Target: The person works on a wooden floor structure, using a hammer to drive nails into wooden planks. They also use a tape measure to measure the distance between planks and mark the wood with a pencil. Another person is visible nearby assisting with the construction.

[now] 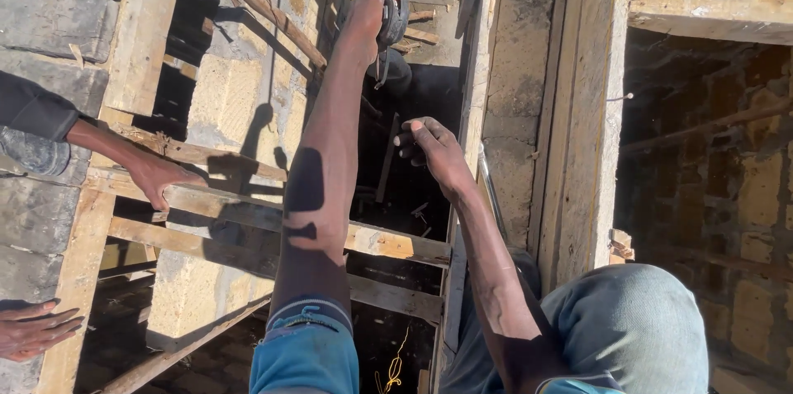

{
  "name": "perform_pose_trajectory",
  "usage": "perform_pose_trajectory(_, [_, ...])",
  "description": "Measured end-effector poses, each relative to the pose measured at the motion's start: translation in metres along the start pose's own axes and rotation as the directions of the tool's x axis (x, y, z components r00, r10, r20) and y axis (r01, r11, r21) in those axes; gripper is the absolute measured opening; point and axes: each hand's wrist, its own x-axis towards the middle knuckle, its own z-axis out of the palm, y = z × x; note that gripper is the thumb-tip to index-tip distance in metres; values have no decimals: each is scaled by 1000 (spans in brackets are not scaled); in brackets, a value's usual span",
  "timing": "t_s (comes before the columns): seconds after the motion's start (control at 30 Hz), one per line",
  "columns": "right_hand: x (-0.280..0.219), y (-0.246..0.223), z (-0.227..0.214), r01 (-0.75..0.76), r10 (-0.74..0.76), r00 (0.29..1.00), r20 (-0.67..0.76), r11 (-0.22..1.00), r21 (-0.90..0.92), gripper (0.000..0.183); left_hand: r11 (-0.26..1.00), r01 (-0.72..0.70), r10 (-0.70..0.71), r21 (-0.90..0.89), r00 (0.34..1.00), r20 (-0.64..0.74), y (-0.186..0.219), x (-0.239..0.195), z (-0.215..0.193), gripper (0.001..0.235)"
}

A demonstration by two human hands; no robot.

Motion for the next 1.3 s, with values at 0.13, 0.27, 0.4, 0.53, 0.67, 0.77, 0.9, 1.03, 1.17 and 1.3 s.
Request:
perform_pose_trajectory(0.13, [10,16,-21,-40,40,999,6,997,68,34,995,-40,38,95,999,24,22,72,18,54])
perform_pose_trajectory(0.27, [20,14,-36,-55,56,998,-2,998,28,48,990,-126,121,67,990,72,8,169,27,83])
perform_pose_trajectory(0.4, [23,7,-53,-73,73,997,12,997,-18,57,982,-181,177,52,982,71,4,211,32,109])
perform_pose_trajectory(0.53, [24,3,-58,-87,87,996,-7,996,28,50,977,-203,196,69,975,105,-1,228,35,107])
perform_pose_trajectory(0.67, [22,2,-61,-88,88,996,12,995,39,48,983,-163,157,83,985,74,-4,228,33,100])
perform_pose_trajectory(0.77, [26,7,-62,-89,89,996,2,996,24,52,987,-130,127,91,991,37,-1,228,30,93])
perform_pose_trajectory(0.9, [28,18,-59,66,-64,998,-16,991,115,47,993,-68,70,92,997,-22,-3,227,27,84])
perform_pose_trajectory(1.03, [25,1,-58,-64,64,998,10,997,-31,59,996,-19,25,84,997,-70,4,231,31,75])
perform_pose_trajectory(1.17, [24,-4,-61,-66,66,998,13,998,-3,58,991,7,5,131,996,-89,-8,196,21,80])
perform_pose_trajectory(1.3, [22,-11,-64,-19,18,1000,5,996,91,55,982,113,-93,149,986,-139,-16,115,-2,35])
